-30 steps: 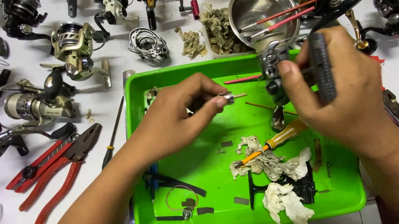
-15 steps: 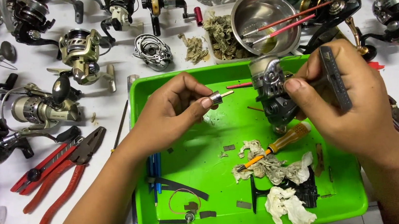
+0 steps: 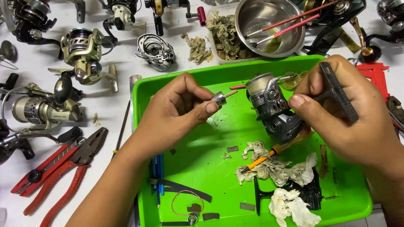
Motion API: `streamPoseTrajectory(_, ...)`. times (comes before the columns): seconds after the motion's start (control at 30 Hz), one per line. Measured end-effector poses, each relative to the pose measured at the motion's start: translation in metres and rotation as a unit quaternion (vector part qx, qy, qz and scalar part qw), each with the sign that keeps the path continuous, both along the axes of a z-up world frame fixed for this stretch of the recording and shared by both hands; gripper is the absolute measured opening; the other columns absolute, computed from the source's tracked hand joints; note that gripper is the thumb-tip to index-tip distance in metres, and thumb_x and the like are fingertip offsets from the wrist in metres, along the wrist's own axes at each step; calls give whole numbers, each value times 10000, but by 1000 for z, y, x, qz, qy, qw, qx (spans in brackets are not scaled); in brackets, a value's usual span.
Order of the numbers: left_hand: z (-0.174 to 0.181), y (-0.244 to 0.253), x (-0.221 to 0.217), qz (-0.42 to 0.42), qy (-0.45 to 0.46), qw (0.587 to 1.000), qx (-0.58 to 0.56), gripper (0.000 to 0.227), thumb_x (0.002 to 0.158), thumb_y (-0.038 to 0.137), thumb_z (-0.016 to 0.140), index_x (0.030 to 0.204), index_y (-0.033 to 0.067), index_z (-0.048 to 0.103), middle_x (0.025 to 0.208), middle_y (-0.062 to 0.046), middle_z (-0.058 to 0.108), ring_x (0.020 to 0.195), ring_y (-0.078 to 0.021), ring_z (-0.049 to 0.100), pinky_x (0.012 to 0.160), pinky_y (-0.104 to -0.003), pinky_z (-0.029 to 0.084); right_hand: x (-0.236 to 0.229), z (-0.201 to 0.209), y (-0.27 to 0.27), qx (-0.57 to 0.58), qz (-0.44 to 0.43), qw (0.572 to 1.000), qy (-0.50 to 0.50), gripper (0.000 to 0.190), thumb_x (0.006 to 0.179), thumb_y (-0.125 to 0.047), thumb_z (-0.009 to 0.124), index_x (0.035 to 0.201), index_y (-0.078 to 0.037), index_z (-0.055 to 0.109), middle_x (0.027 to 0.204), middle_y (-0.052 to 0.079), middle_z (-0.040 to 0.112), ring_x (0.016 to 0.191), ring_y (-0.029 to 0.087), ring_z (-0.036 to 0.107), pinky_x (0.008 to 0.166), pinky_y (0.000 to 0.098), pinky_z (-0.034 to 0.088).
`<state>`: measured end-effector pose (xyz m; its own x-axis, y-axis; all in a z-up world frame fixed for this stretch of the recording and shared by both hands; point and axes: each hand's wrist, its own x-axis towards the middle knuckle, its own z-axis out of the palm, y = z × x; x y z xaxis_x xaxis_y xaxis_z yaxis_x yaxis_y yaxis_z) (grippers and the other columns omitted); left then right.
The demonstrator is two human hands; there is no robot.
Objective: Cleaning, lubricating, and assembling the internal components and body of a spinning fishing reel.
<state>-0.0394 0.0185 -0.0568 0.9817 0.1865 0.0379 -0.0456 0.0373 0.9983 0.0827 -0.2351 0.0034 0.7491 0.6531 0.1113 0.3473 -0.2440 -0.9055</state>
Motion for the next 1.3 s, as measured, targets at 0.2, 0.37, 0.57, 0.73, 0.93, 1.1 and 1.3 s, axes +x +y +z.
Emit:
streamPoseTrajectory(0.2, 8, -4, 0, 11, -1, 999, 39, 186, 906, 165, 763, 939, 104, 591, 983, -58, 757, 775, -72, 662, 688, -196, 542, -2, 0, -3, -34, 4, 998, -44, 228, 957, -74, 673, 940, -79, 446, 896, 54, 604, 799, 131, 553, 666, 252, 525)
streamPoseTrajectory(0.37, 17, -6, -3, 22, -29, 990, 135, 194, 898, 199, 768, 916, 107, 598, 972, -55, 737, 799, -95, 688, 731, -216, 578, -2, -3, -5, -53, 1, 997, -56, 244, 951, -97, 686, 922, -85, 445, 890, 39, 621, 755, 118, 539, 657, 245, 524)
streamPoseTrajectory(0.57, 21, -10, -5, 11, -119, 963, 242, 196, 887, 169, 796, 909, 89, 619, 947, -73, 735, 913, -160, 731, 820, -257, 577, -4, -6, -5, -87, -9, 996, -26, 249, 936, -124, 701, 919, -98, 455, 879, 12, 668, 636, 94, 580, 578, 234, 563)
streamPoseTrajectory(0.73, 22, -13, -6, -12, -184, 940, 287, 182, 892, 113, 808, 934, 69, 637, 948, -77, 741, 913, -194, 751, 824, -284, 578, -4, -10, -6, -80, -3, 997, -8, 248, 936, -120, 692, 933, -94, 445, 878, 32, 681, 568, 111, 605, 543, 229, 561)
streamPoseTrajectory(0.93, 20, -12, -7, -6, -215, 913, 345, 181, 913, 133, 803, 974, 65, 647, 973, -67, 746, 920, -218, 743, 834, -330, 564, -1, -14, -7, -86, -9, 996, -9, 244, 945, -125, 676, 923, -92, 435, 872, 38, 670, 612, 112, 580, 548, 240, 584)
streamPoseTrajectory(1.1, 29, -12, -10, 22, -185, 929, 321, 286, 998, 148, 653, 1256, 25, 656, 1196, -131, 751, 1078, -236, 756, 976, -339, 609, 15, -27, -9, 117, 96, 973, 177, 188, 982, -87, 592, 977, -96, 404, 866, 75, 516, 716, 151, 518, 475, 263, 620)
streamPoseTrajectory(1.3, 20, -9, -8, 60, -186, 922, 334, 210, 947, 173, 748, 1092, 35, 683, 1125, -71, 772, 867, -134, 735, 746, -260, 575, 29, -48, -16, 185, 107, 931, 295, 174, 982, -78, 622, 1029, -96, 455, 939, 139, 591, 840, 195, 593, 513, 259, 596)
